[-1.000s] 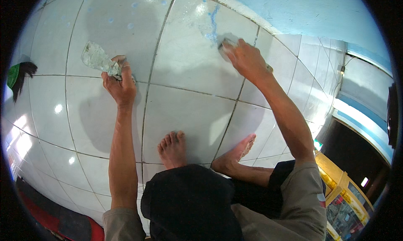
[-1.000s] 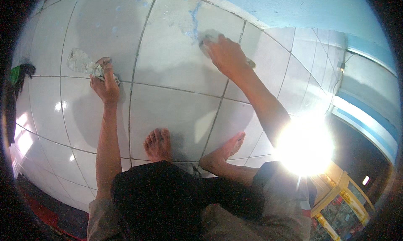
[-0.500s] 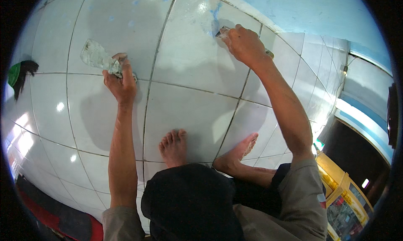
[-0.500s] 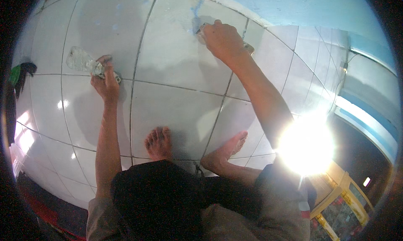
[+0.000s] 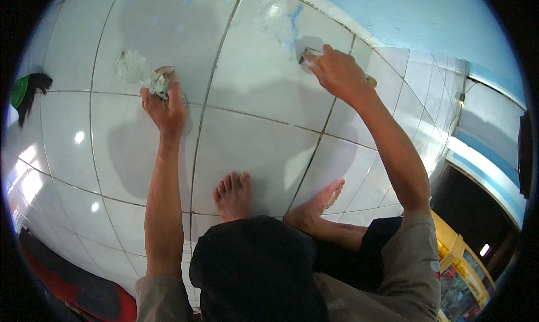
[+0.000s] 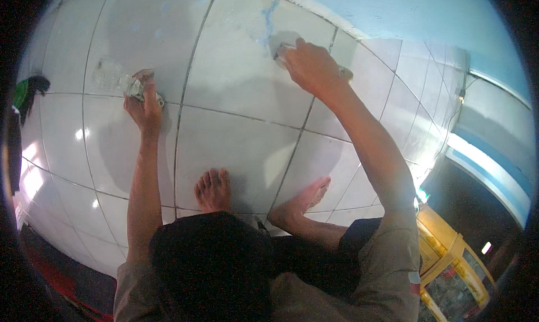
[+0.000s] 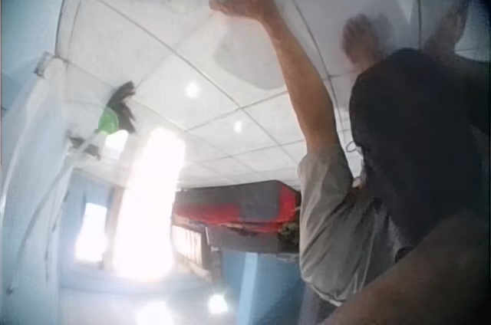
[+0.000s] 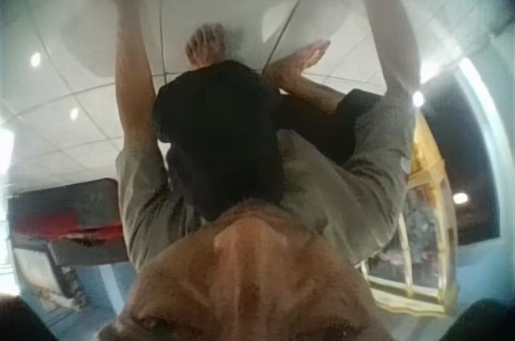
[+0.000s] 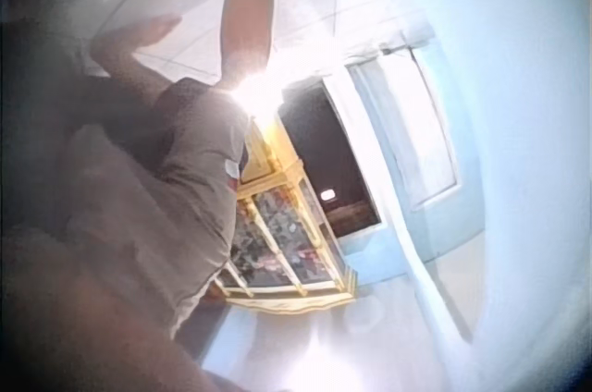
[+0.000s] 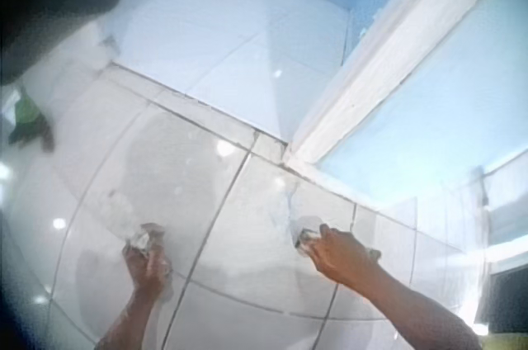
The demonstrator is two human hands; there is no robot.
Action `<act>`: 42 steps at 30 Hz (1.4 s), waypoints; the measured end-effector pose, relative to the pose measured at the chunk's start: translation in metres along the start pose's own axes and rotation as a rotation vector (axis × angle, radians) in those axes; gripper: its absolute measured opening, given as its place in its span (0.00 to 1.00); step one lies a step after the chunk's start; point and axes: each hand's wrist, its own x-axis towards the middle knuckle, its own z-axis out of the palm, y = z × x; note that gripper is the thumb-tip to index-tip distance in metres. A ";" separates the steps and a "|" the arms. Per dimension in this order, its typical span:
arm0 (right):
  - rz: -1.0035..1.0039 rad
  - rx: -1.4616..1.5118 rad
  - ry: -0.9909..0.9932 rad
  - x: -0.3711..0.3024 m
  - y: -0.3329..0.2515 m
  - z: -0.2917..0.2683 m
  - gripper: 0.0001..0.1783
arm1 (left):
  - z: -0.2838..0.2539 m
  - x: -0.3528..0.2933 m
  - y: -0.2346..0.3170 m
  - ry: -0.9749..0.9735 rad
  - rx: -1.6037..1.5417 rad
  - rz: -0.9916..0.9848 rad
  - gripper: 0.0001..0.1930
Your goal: The person applies grout to the gaps between white floor tiles using a small trowel and wipes excess material with a cloth. The person works methodically along the tile seams, smoothing the grout and cleaning the tile surfaces.
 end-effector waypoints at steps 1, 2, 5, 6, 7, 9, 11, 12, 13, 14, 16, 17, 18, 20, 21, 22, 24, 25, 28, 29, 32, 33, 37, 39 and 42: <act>0.019 0.046 -0.005 -0.006 -0.005 0.002 0.16 | -0.002 -0.001 -0.001 -0.006 0.049 0.022 0.09; 0.037 0.093 -0.009 -0.007 -0.008 0.004 0.16 | -0.004 -0.001 -0.003 -0.013 0.099 0.044 0.09; 0.032 0.031 0.108 0.022 0.016 -0.002 0.17 | 0.007 0.000 0.008 -0.027 0.017 -0.029 0.09; 0.019 0.024 0.091 0.030 0.017 -0.006 0.18 | 0.007 -0.001 0.008 -0.023 -0.031 -0.081 0.09; 0.008 0.015 0.074 0.036 0.019 -0.011 0.18 | 0.004 -0.001 0.004 -0.029 -0.011 -0.058 0.09; -0.019 -0.104 -0.010 0.037 0.013 -0.013 0.18 | -0.002 0.001 -0.005 -0.030 0.031 -0.014 0.09; -0.045 -0.045 0.025 0.013 0.005 0.001 0.17 | -0.001 0.001 0.001 -0.018 0.086 0.036 0.09; -0.054 -0.014 0.045 0.002 0.000 0.000 0.17 | 0.000 0.001 0.004 -0.014 0.112 0.065 0.10; -0.022 0.004 -0.007 0.001 -0.003 -0.002 0.17 | -0.001 0.000 0.004 -0.013 0.155 0.076 0.10; -0.012 0.013 0.006 0.009 -0.003 -0.004 0.17 | -0.003 0.000 0.003 -0.014 0.199 0.087 0.10; 0.027 0.024 0.041 0.029 0.006 -0.011 0.17 | 0.000 0.003 0.002 -0.021 0.212 0.120 0.10; 0.032 0.005 0.034 0.031 0.007 -0.014 0.18 | 0.001 0.003 0.000 -0.023 0.191 0.134 0.10; 0.030 -0.015 0.023 0.034 0.007 -0.015 0.18 | 0.002 0.003 0.001 -0.023 0.174 0.142 0.10; 0.011 -0.046 0.008 0.030 0.006 -0.014 0.18 | 0.003 0.001 0.006 -0.022 0.028 -0.002 0.09; -0.015 -0.052 0.000 0.018 0.001 -0.007 0.18 | 0.001 -0.001 0.008 -0.017 -0.038 -0.080 0.08; -0.040 -0.061 -0.008 0.005 -0.004 -0.004 0.18 | -0.002 -0.001 0.007 -0.024 0.009 -0.053 0.09; -0.027 0.007 0.006 -0.005 -0.006 -0.002 0.19 | -0.003 0.000 0.006 -0.044 0.094 0.010 0.09; -0.016 0.003 0.040 -0.001 -0.006 0.000 0.19 | -0.002 0.001 0.007 -0.052 0.108 0.011 0.09; 0.033 -0.016 -0.031 0.026 -0.005 -0.016 0.19 | 0.002 0.003 0.010 -0.055 0.072 -0.020 0.09; 0.049 -0.023 -0.079 0.033 -0.005 -0.023 0.19 | 0.004 0.003 0.012 -0.039 0.010 -0.055 0.09; 0.008 -0.026 -0.064 0.013 -0.004 -0.015 0.19 | 0.001 0.000 0.009 -0.015 -0.006 -0.054 0.09; -0.003 -0.012 -0.061 -0.001 -0.008 -0.009 0.19 | -0.002 -0.002 0.006 -0.014 0.019 -0.037 0.09; -0.022 -0.017 0.103 -0.016 -0.014 0.010 0.19 | 0.002 0.001 0.008 -0.019 0.064 0.003 0.10; 0.002 0.017 0.043 0.010 -0.029 -0.014 0.13 | -0.001 0.001 0.004 -0.019 0.098 0.019 0.09; 0.032 -0.020 -0.077 0.020 -0.024 -0.022 0.13 | 0.003 0.000 0.008 -0.002 0.012 -0.074 0.09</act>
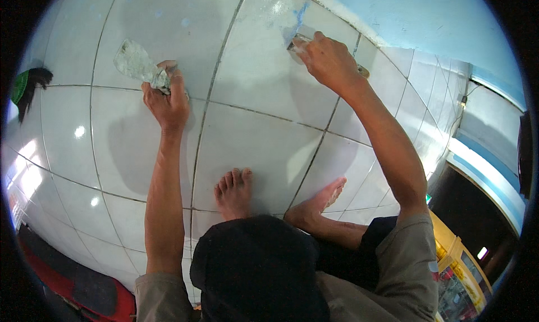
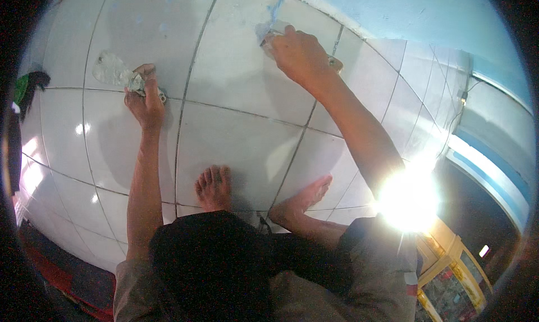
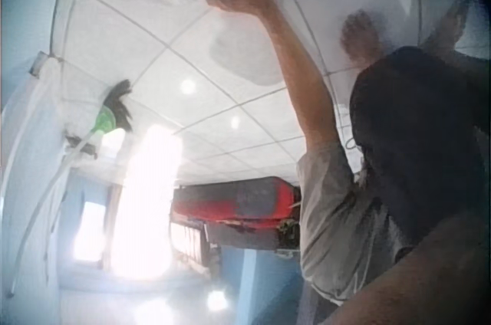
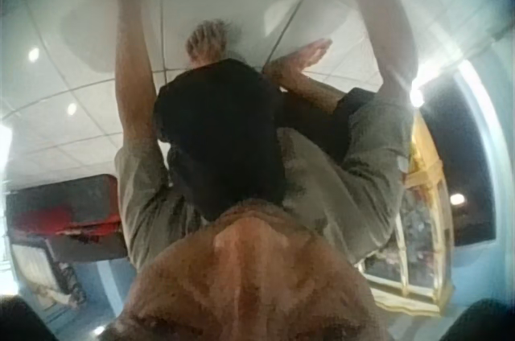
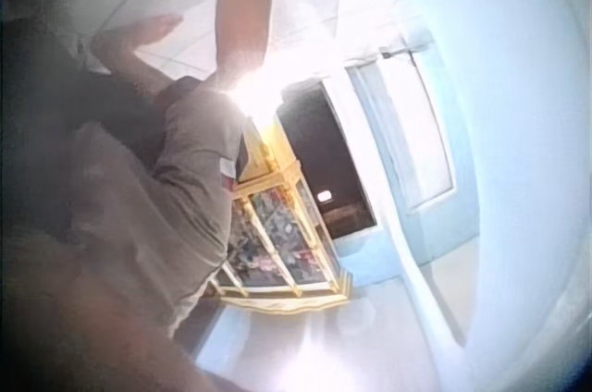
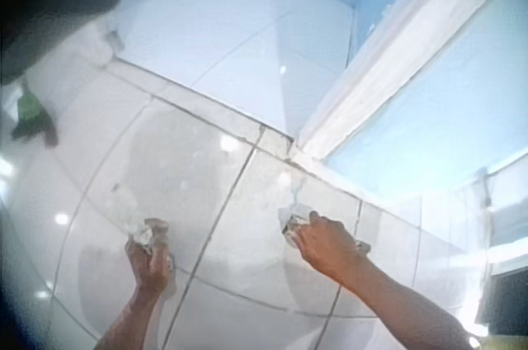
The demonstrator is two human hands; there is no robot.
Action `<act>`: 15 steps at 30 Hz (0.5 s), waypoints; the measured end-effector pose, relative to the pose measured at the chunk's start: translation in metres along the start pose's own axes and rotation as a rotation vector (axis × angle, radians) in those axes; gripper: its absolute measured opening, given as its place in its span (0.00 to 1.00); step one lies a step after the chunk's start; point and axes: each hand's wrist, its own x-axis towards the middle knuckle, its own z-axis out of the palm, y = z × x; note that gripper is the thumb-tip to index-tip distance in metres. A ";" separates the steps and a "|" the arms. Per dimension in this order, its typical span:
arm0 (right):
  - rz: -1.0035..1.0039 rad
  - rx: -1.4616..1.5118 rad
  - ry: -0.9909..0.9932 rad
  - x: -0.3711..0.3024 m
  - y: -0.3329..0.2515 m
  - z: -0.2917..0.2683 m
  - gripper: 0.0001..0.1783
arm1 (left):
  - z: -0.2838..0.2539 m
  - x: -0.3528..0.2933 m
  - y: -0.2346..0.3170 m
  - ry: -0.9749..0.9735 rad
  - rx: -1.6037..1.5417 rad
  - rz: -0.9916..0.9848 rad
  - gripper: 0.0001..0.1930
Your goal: The person applies grout to the gaps between white floor tiles using a small trowel and wipes excess material with a cloth. The person works methodically along the tile seams, smoothing the grout and cleaning the tile surfaces.
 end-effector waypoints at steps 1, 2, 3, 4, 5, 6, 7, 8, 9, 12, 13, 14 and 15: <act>-0.014 0.027 0.025 -0.008 -0.001 0.004 0.13 | -0.002 0.000 -0.001 -0.008 0.033 0.029 0.09; -0.027 0.054 0.050 -0.026 -0.001 0.013 0.13 | -0.005 0.001 -0.003 -0.017 0.066 0.057 0.09; -0.040 0.082 0.074 -0.038 -0.002 0.021 0.13 | -0.008 0.001 -0.003 -0.027 0.099 0.085 0.09; -0.039 0.063 0.102 -0.042 -0.004 0.030 0.14 | -0.007 0.001 -0.004 -0.015 0.110 0.096 0.09; -0.038 0.045 0.131 -0.044 -0.006 0.039 0.16 | -0.005 0.002 -0.005 -0.003 0.121 0.108 0.09; -0.038 0.032 0.159 -0.044 -0.009 0.044 0.17 | -0.006 0.001 -0.007 0.006 0.137 0.119 0.09; -0.065 0.068 0.223 -0.033 -0.012 0.035 0.17 | -0.004 0.002 -0.005 -0.004 0.112 0.086 0.09; -0.044 0.083 0.217 -0.019 -0.017 0.027 0.17 | -0.002 0.001 -0.002 -0.014 0.087 0.053 0.09; -0.025 0.106 0.216 -0.002 -0.024 0.020 0.16 | -0.004 0.002 -0.002 -0.026 0.071 0.025 0.09; 0.008 0.155 0.157 0.000 -0.035 0.006 0.15 | 0.003 0.000 -0.001 0.002 -0.089 -0.082 0.09; -0.001 0.174 0.145 -0.012 -0.039 0.009 0.14 | 0.000 0.001 -0.002 -0.007 -0.028 -0.035 0.09; -0.009 0.193 0.133 -0.024 -0.042 0.012 0.13 | -0.004 0.002 -0.003 -0.015 0.032 0.012 0.09; 0.013 0.193 0.095 -0.038 -0.044 0.016 0.13 | -0.007 0.001 -0.004 -0.029 0.093 0.051 0.09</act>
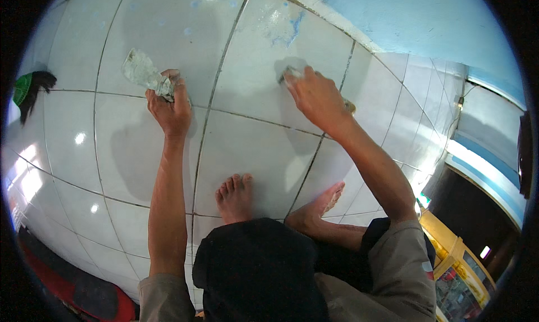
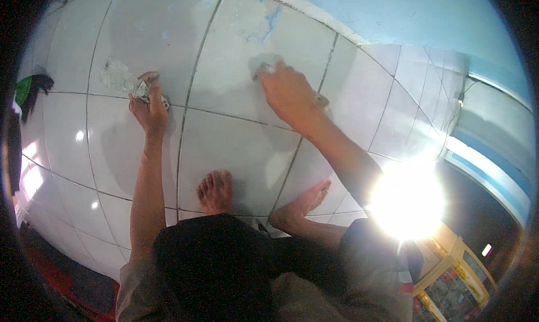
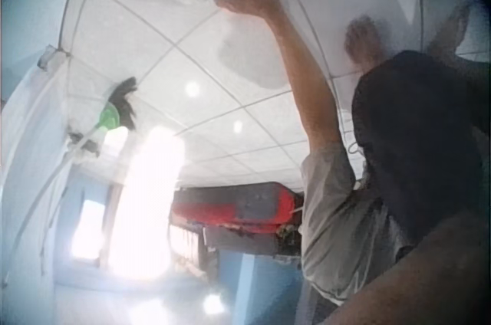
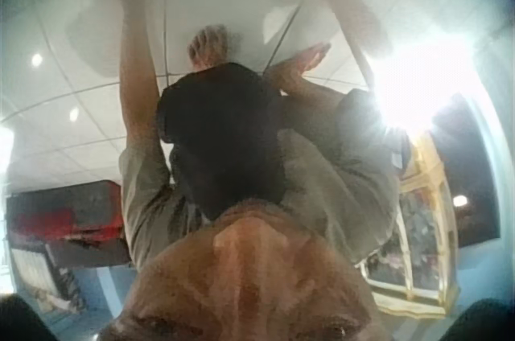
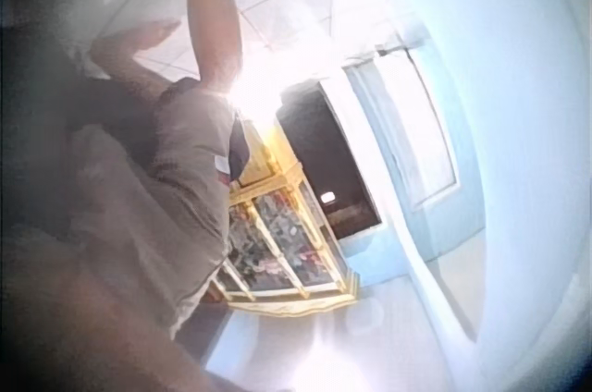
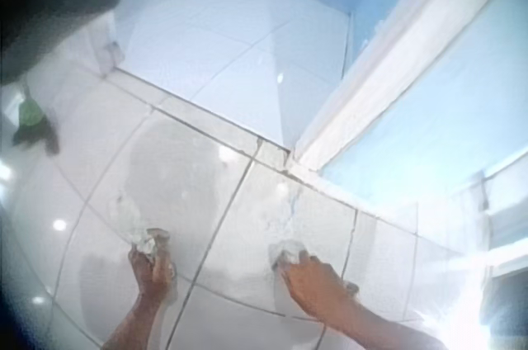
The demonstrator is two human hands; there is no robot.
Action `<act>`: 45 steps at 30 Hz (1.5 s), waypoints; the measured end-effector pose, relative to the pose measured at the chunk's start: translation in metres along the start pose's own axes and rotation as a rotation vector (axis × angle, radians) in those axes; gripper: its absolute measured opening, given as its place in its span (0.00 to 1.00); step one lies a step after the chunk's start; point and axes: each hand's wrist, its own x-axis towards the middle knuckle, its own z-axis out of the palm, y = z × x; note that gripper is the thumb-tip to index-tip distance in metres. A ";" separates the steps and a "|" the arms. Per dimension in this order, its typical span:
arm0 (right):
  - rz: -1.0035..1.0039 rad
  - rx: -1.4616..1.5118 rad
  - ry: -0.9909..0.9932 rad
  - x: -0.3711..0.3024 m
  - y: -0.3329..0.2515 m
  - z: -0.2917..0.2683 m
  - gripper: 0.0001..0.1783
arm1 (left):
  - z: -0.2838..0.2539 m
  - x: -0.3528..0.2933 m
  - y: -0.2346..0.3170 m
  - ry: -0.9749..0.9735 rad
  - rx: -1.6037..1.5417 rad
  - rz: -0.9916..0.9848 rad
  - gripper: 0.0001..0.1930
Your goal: The person applies grout to the gaps between white floor tiles using a small trowel and wipes excess material with a cloth. The person works methodically along the tile seams, smoothing the grout and cleaning the tile surfaces.
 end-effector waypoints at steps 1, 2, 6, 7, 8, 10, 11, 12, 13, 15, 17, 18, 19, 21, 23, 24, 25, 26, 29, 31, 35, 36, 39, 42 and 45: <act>0.025 0.000 -0.032 -0.013 0.000 0.003 0.12 | 0.000 0.000 0.000 0.011 0.010 0.005 0.09; 0.048 0.000 -0.063 -0.018 0.000 0.006 0.12 | 0.000 0.000 -0.001 0.023 0.023 0.009 0.08; 0.037 -0.025 0.152 0.023 0.004 0.004 0.11 | 0.006 0.001 0.000 0.000 -0.010 0.004 0.08; 0.048 -0.043 0.160 0.047 0.009 -0.003 0.13 | 0.010 0.002 0.001 0.000 -0.038 -0.007 0.08; 0.052 -0.059 0.171 0.060 0.011 -0.007 0.15 | 0.013 0.003 0.000 0.005 -0.061 -0.018 0.08; -0.008 -0.069 0.183 0.056 0.008 -0.006 0.11 | 0.011 -0.001 -0.001 0.018 -0.067 -0.033 0.09; -0.036 -0.076 0.189 0.050 0.008 -0.006 0.10 | 0.009 -0.003 -0.002 0.027 -0.055 -0.024 0.09; -0.032 -0.006 0.118 0.037 0.006 -0.003 0.09 | 0.007 -0.002 -0.003 0.052 -0.042 -0.014 0.09; 0.005 0.001 0.111 0.019 0.004 0.000 0.09 | 0.006 -0.001 -0.003 0.047 0.000 0.009 0.09; 0.085 0.029 0.091 -0.008 0.002 0.008 0.09 | 0.002 -0.002 -0.002 0.024 0.091 0.054 0.08; 0.088 0.000 0.135 0.011 0.008 0.011 0.12 | 0.002 -0.002 -0.004 0.012 0.060 0.008 0.08; 0.100 -0.021 0.159 0.023 0.014 0.009 0.14 | 0.006 -0.001 -0.002 0.001 0.033 -0.010 0.08; 0.142 -0.004 0.154 0.039 0.018 0.004 0.14 | 0.008 -0.002 -0.001 0.004 -0.018 -0.020 0.08; 0.211 0.034 0.152 0.071 0.020 -0.010 0.15 | 0.009 -0.002 -0.002 0.024 -0.112 -0.038 0.08; 0.161 0.026 0.143 0.062 0.017 -0.012 0.15 | 0.007 -0.001 -0.004 0.010 -0.073 -0.017 0.08; 0.129 0.019 0.135 0.055 0.013 -0.012 0.15 | 0.005 0.000 -0.006 0.016 -0.045 0.003 0.08; 0.152 0.037 0.115 0.045 0.010 -0.008 0.15 | 0.004 -0.001 -0.005 0.018 -0.018 0.023 0.08; 0.176 0.055 0.095 0.033 0.006 -0.001 0.15 | 0.002 0.000 -0.005 0.027 0.017 0.058 0.08; 0.208 0.072 0.170 0.039 0.006 0.000 0.12 | 0.004 -0.002 -0.001 0.035 0.004 0.031 0.08; 0.222 0.048 0.203 0.056 0.015 -0.005 0.12 | 0.008 -0.002 0.004 0.026 -0.028 0.002 0.08; 0.233 0.069 0.117 0.064 0.022 -0.012 0.19 | 0.006 -0.002 0.000 0.048 0.032 0.059 0.09; 0.213 0.069 0.128 0.049 0.014 -0.005 0.19 | 0.005 0.000 -0.004 0.071 0.069 0.085 0.09; 0.240 0.075 0.138 0.021 0.007 0.005 0.17 | 0.001 0.000 -0.001 0.033 0.066 0.078 0.09; 0.287 0.105 0.164 0.043 0.017 -0.002 0.16 | 0.005 0.001 0.006 0.030 -0.038 0.017 0.09; 0.275 0.067 0.165 0.065 0.041 -0.009 0.15 | 0.012 0.003 0.004 0.034 -0.016 0.077 0.09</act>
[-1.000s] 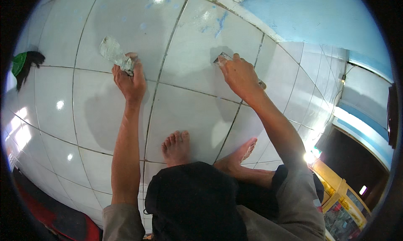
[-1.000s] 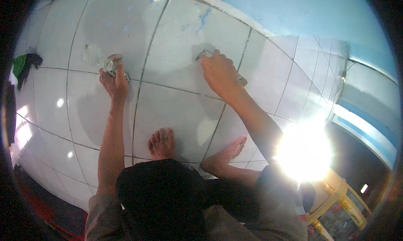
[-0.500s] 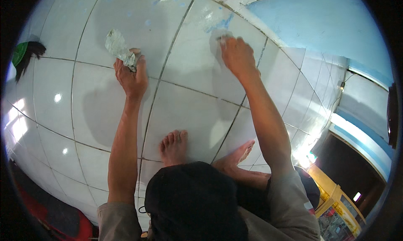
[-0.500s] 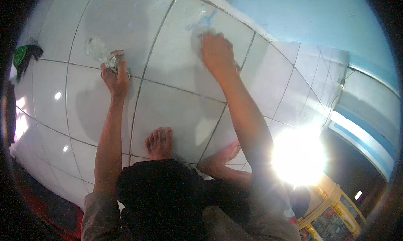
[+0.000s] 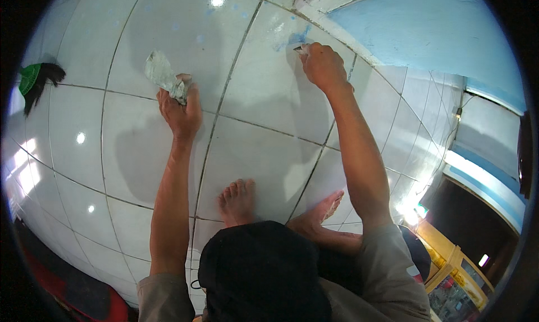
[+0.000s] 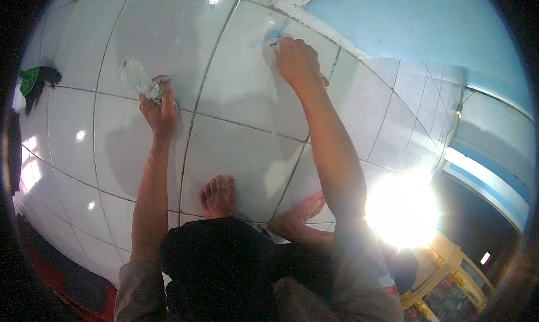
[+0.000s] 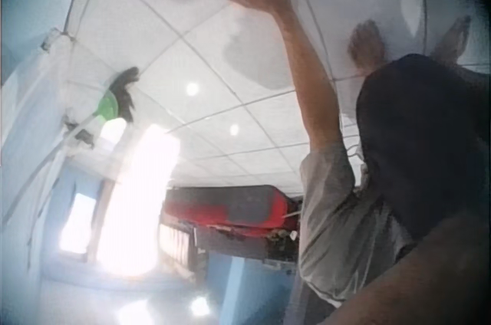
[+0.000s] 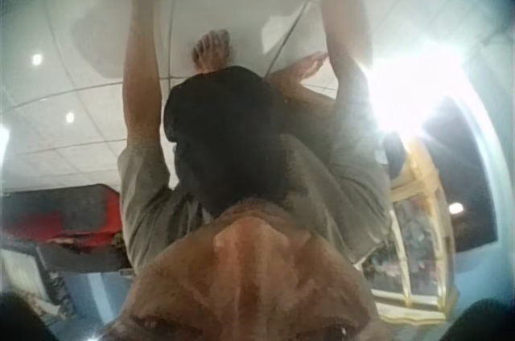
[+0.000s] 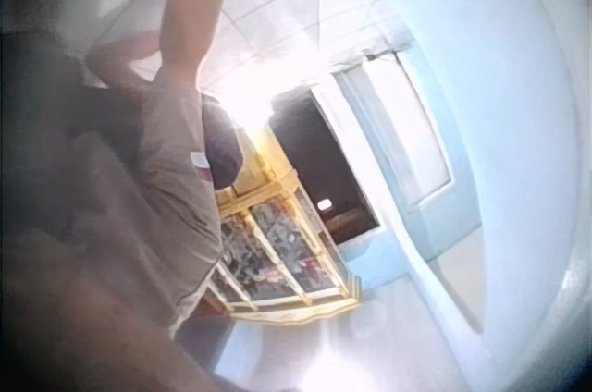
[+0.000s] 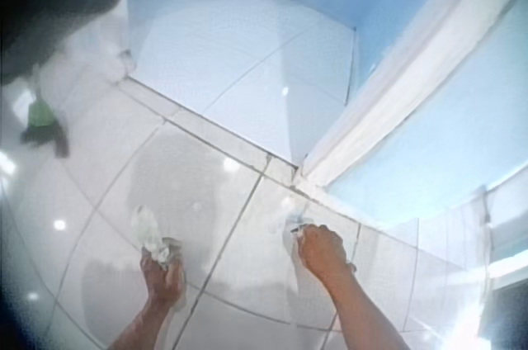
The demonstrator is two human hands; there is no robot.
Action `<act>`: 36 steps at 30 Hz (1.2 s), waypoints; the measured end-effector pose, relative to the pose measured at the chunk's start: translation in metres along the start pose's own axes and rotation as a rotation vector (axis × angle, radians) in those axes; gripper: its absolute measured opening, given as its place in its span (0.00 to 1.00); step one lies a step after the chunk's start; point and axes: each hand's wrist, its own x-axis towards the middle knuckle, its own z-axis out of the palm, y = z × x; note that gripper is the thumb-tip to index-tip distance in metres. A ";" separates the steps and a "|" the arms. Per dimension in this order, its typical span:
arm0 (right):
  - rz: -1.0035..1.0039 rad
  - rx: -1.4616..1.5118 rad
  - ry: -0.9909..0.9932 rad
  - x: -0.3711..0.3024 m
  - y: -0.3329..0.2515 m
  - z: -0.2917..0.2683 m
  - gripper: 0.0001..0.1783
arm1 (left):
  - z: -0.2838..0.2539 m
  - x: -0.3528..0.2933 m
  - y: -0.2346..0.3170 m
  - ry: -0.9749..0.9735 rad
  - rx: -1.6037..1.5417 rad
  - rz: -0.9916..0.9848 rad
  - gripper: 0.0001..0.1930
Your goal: The person applies grout to the gaps between white floor tiles using a small trowel and wipes excess material with a cloth. The person works methodically along the tile seams, smoothing the grout and cleaning the tile surfaces.
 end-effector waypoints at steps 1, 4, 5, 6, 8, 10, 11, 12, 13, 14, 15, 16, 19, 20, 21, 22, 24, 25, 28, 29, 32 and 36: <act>-0.054 -0.004 -0.014 -0.002 0.006 0.001 0.14 | 0.000 -0.001 -0.002 -0.004 0.004 -0.008 0.09; -0.128 -0.019 -0.063 -0.028 0.013 -0.013 0.14 | -0.008 -0.003 -0.015 -0.013 0.022 -0.023 0.09; -0.136 -0.021 -0.085 -0.046 0.014 -0.017 0.14 | -0.011 -0.004 -0.019 -0.021 0.027 -0.015 0.09; -0.130 -0.046 -0.134 -0.063 0.021 -0.020 0.14 | -0.009 -0.004 -0.020 -0.035 0.017 -0.003 0.09; -0.125 -0.086 -0.225 -0.090 0.034 -0.022 0.16 | -0.009 -0.004 -0.016 -0.018 0.110 0.070 0.09; -0.133 -0.076 -0.242 -0.113 0.042 -0.011 0.17 | -0.007 -0.002 -0.011 0.008 0.129 0.086 0.10; -0.140 -0.068 -0.251 -0.118 0.046 -0.005 0.18 | -0.006 -0.002 -0.009 0.020 0.105 0.063 0.10; -0.170 -0.046 -0.188 -0.116 0.042 -0.002 0.18 | -0.007 -0.003 -0.008 0.026 0.082 0.039 0.10; -0.197 -0.024 -0.119 -0.109 0.032 0.002 0.18 | -0.008 -0.002 -0.005 0.011 0.051 0.002 0.10; -0.223 -0.001 -0.049 -0.100 0.021 0.008 0.18 | -0.009 -0.001 -0.003 -0.006 0.020 -0.035 0.10; -0.188 0.019 -0.058 -0.081 0.004 0.007 0.19 | -0.010 -0.002 -0.002 -0.024 -0.001 -0.072 0.10; -0.145 0.035 -0.069 -0.060 -0.013 0.004 0.21 | -0.011 -0.005 -0.003 -0.045 0.034 -0.063 0.10; -0.243 0.059 -0.041 -0.021 -0.050 0.006 0.19 | -0.007 0.000 -0.002 -0.075 0.046 -0.083 0.11; -0.257 0.094 -0.049 -0.022 -0.063 0.002 0.19 | -0.007 -0.003 0.001 -0.081 0.001 -0.150 0.11; -0.283 0.129 -0.058 -0.024 -0.069 -0.003 0.18 | -0.009 -0.004 0.003 -0.078 -0.037 -0.221 0.11; -0.242 0.138 -0.042 -0.030 -0.060 -0.002 0.18 | -0.009 -0.003 0.001 -0.069 -0.039 -0.190 0.11; -0.171 0.158 -0.017 -0.050 -0.029 0.002 0.19 | -0.010 -0.004 -0.009 -0.046 -0.035 -0.135 0.10; -0.107 0.198 -0.076 -0.053 -0.014 -0.015 0.20 | -0.015 -0.004 -0.009 -0.028 -0.021 -0.127 0.10; 0.037 0.039 -0.104 -0.050 0.062 -0.006 0.21 | -0.007 -0.003 -0.002 -0.015 -0.029 -0.104 0.10; -0.010 0.020 -0.078 -0.043 0.075 -0.006 0.20 | -0.005 -0.002 -0.004 -0.023 -0.034 -0.105 0.09; -0.191 -0.012 -0.009 -0.009 0.073 -0.008 0.18 | -0.002 -0.003 -0.007 -0.016 -0.053 -0.072 0.09; -0.294 0.009 -0.070 0.019 0.010 -0.001 0.19 | -0.004 -0.004 -0.009 -0.056 0.017 -0.069 0.09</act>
